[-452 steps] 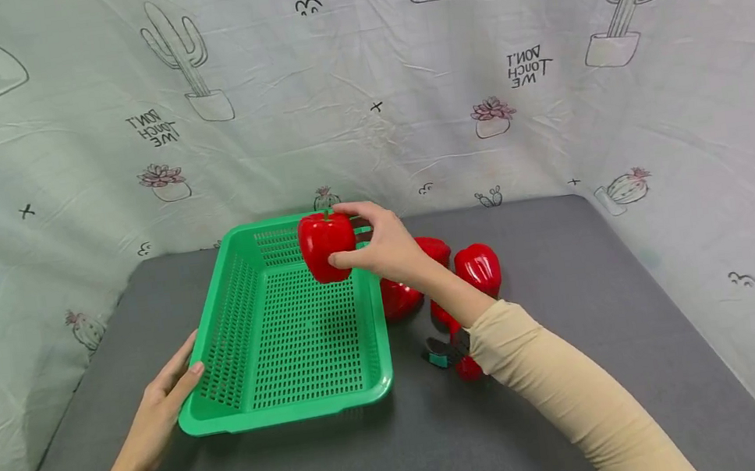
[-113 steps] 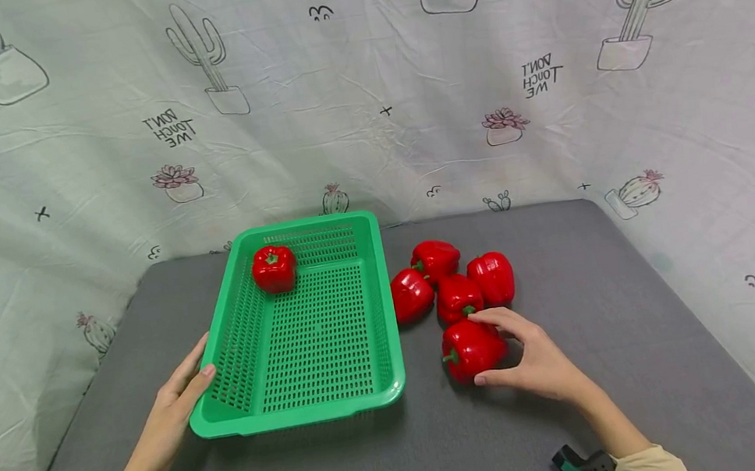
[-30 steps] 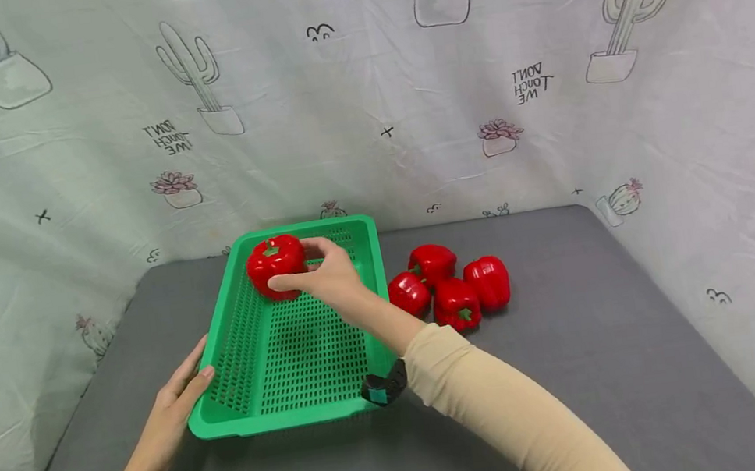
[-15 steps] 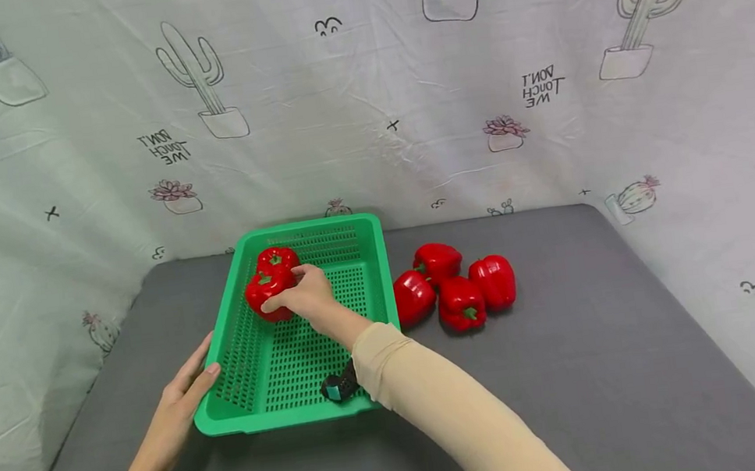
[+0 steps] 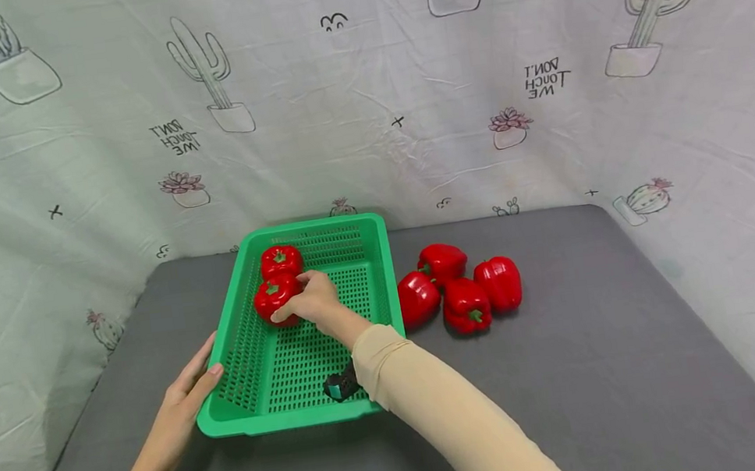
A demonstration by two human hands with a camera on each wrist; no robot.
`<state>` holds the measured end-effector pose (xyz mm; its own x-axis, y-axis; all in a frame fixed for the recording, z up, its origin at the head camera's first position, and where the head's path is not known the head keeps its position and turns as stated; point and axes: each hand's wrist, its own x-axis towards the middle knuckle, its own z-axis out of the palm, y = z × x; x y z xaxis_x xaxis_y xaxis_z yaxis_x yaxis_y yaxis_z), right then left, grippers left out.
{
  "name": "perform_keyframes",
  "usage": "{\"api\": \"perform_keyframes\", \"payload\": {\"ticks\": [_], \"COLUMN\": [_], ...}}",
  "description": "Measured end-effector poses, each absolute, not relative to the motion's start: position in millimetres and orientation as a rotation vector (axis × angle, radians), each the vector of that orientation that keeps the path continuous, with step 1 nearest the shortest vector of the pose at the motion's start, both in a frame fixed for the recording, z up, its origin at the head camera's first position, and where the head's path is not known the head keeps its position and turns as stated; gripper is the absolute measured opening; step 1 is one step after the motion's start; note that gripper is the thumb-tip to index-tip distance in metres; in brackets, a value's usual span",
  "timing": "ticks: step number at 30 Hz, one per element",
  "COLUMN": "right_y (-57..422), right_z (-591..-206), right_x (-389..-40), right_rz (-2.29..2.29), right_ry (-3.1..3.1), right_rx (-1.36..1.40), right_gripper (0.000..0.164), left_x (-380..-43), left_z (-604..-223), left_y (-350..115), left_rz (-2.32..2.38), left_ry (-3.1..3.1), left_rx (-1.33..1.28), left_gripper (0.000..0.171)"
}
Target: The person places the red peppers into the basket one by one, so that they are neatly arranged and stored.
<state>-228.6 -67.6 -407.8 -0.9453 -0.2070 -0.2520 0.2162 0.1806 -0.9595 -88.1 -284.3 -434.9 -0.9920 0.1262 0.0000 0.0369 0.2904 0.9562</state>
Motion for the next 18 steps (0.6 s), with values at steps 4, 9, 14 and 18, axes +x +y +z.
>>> {"api": "perform_keyframes", "payload": {"ticks": [4, 9, 14, 18], "right_y": [-70, -74, -78, -81], "right_z": [-408, -408, -410, -411], "right_x": [-227, -224, -221, -220], "right_rz": [-1.834, -1.835, -1.819, -1.809], "right_ry": [2.130, 2.141, 2.171, 2.191], "right_rx": [0.007, 0.013, 0.021, 0.020], "right_gripper": [0.073, 0.073, 0.074, 0.075], "left_x": [-88, -88, -89, -89], "left_z": [-435, -435, -435, -436], "left_y": [-288, -293, -298, -302], "left_rz": [1.818, 1.808, 1.803, 1.807], "left_ry": [2.453, 2.453, 2.455, 2.449], "left_rx": [0.158, 0.158, 0.166, 0.187], "left_gripper": [0.057, 0.057, 0.058, 0.057]}}
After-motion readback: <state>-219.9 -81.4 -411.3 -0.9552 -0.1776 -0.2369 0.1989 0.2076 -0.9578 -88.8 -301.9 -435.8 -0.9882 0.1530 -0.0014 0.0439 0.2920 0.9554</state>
